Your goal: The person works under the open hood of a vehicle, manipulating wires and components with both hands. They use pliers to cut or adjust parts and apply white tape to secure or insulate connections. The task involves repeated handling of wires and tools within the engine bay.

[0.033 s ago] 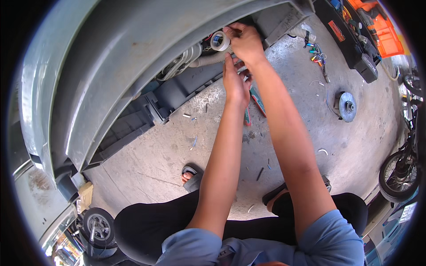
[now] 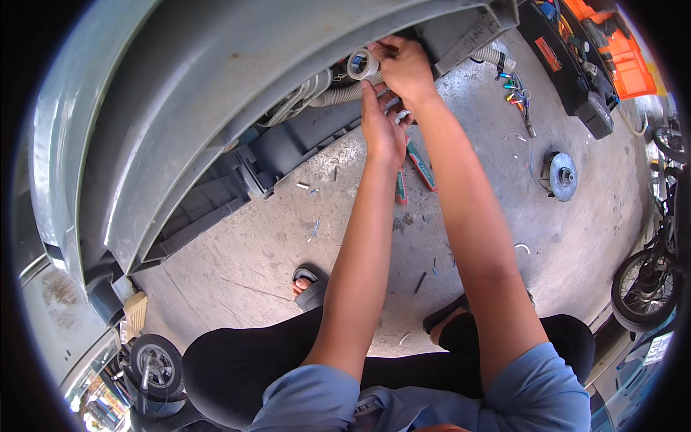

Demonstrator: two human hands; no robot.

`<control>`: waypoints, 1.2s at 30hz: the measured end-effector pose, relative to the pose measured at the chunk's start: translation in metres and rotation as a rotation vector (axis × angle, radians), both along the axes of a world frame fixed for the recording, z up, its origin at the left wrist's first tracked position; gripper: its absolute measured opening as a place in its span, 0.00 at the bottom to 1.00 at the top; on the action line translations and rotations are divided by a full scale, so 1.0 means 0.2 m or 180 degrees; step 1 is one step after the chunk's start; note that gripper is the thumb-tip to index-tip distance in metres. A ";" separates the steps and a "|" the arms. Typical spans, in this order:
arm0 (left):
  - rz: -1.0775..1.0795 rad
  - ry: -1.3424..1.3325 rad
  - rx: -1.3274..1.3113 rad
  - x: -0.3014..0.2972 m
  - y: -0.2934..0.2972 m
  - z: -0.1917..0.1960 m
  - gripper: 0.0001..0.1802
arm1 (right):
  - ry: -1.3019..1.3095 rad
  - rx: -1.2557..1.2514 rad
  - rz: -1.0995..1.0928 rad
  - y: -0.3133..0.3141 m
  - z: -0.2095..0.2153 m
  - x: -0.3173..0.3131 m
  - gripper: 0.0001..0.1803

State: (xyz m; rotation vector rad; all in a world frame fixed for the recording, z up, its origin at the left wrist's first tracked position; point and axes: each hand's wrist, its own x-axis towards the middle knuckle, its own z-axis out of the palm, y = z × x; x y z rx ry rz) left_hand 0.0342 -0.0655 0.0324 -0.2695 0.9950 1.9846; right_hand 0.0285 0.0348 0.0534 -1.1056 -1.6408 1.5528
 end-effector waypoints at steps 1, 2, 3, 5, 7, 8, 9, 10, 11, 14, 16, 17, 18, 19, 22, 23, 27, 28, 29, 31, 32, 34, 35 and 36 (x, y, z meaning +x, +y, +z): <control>-0.0056 0.0109 0.0113 -0.04 0.02 0.00 0.20 | -0.0103 0.0165 0.0029 0.01 -0.02 0.02 0.16; -0.0097 0.0224 0.0234 -0.10 0.03 0.00 0.22 | -0.0202 0.0339 0.0070 0.02 0.01 0.02 0.15; -0.0145 0.0338 0.0321 -0.14 0.03 -0.01 0.24 | -0.0272 -0.0180 0.0223 0.03 0.04 0.03 0.15; 0.0042 0.0322 0.0136 -0.22 0.07 -0.04 0.22 | -0.0312 -0.0027 0.0388 0.01 0.09 0.03 0.15; 0.0209 0.0309 -0.0096 -0.28 0.10 -0.05 0.19 | -0.0511 0.0199 0.0577 0.01 0.16 0.01 0.19; 0.0273 0.0278 -0.0031 -0.26 0.12 -0.03 0.18 | -0.0630 0.0504 0.0515 0.02 0.15 0.02 0.20; 0.0341 0.0245 0.0029 -0.25 0.15 -0.01 0.17 | -0.0750 0.0808 0.0460 0.03 0.15 0.02 0.21; 0.0411 0.0208 0.0087 -0.23 0.16 0.01 0.16 | -0.0894 0.0861 0.0469 0.09 0.10 0.02 0.22; 0.0411 0.0118 0.0150 -0.23 0.20 0.01 0.14 | -0.1044 0.0921 0.0475 0.15 0.06 0.03 0.23; 0.0623 -0.0214 0.0339 -0.26 0.21 -0.06 0.12 | -0.1289 0.1846 0.0905 0.15 0.12 0.02 0.22; 0.0762 -0.0562 0.0490 -0.30 0.19 -0.11 0.08 | -0.1834 0.3109 0.1370 0.10 0.24 0.07 0.22; 0.0693 -0.0672 0.0485 -0.29 0.21 -0.11 0.07 | -0.2163 0.3504 0.1345 0.09 0.25 0.08 0.22; 0.0695 -0.0768 0.0609 -0.28 0.20 -0.11 0.05 | -0.2273 0.3568 0.1335 0.09 0.25 0.08 0.22; 0.0718 -0.0853 0.0736 -0.28 0.20 -0.11 0.04 | -0.2361 0.3644 0.1337 0.09 0.25 0.07 0.22; 0.0685 -0.0712 0.0881 -0.29 0.21 -0.12 0.06 | -0.2064 0.2833 0.1342 0.12 0.18 0.06 0.21; 0.0538 -0.0571 0.0891 -0.25 0.29 -0.09 0.06 | -0.2074 0.2615 0.1258 0.18 0.18 0.11 0.21; 0.0326 -0.0050 0.0688 -0.28 0.41 -0.15 0.11 | -0.0106 0.4966 0.0672 0.41 -0.19 0.08 0.20; 0.0392 -0.0158 0.0789 -0.29 0.46 -0.18 0.13 | -0.0137 0.5303 0.0667 0.45 -0.20 0.08 0.20; 0.0553 -0.0195 0.0817 -0.36 0.44 -0.22 0.15 | -0.1105 0.4749 0.1065 0.36 -0.14 0.03 0.20; 0.0620 -0.0346 0.0926 -0.43 0.44 -0.26 0.19 | -0.1459 0.3019 0.1288 0.20 0.01 0.04 0.20; 0.0517 -0.0517 0.1046 -0.42 0.43 -0.24 0.21 | -0.0869 0.1900 0.1080 0.12 0.08 0.07 0.20; 0.0285 -0.0659 0.1058 -0.40 0.40 -0.21 0.22 | -0.0799 0.1400 0.0950 0.11 0.16 0.11 0.21; 0.0172 -0.0694 0.1018 -0.40 0.36 -0.21 0.23 | -0.1333 0.1986 0.1083 0.11 0.16 0.13 0.22; 0.0043 -0.0648 0.0917 -0.41 0.31 -0.21 0.23 | -0.1607 0.2330 0.1166 0.12 0.15 0.13 0.22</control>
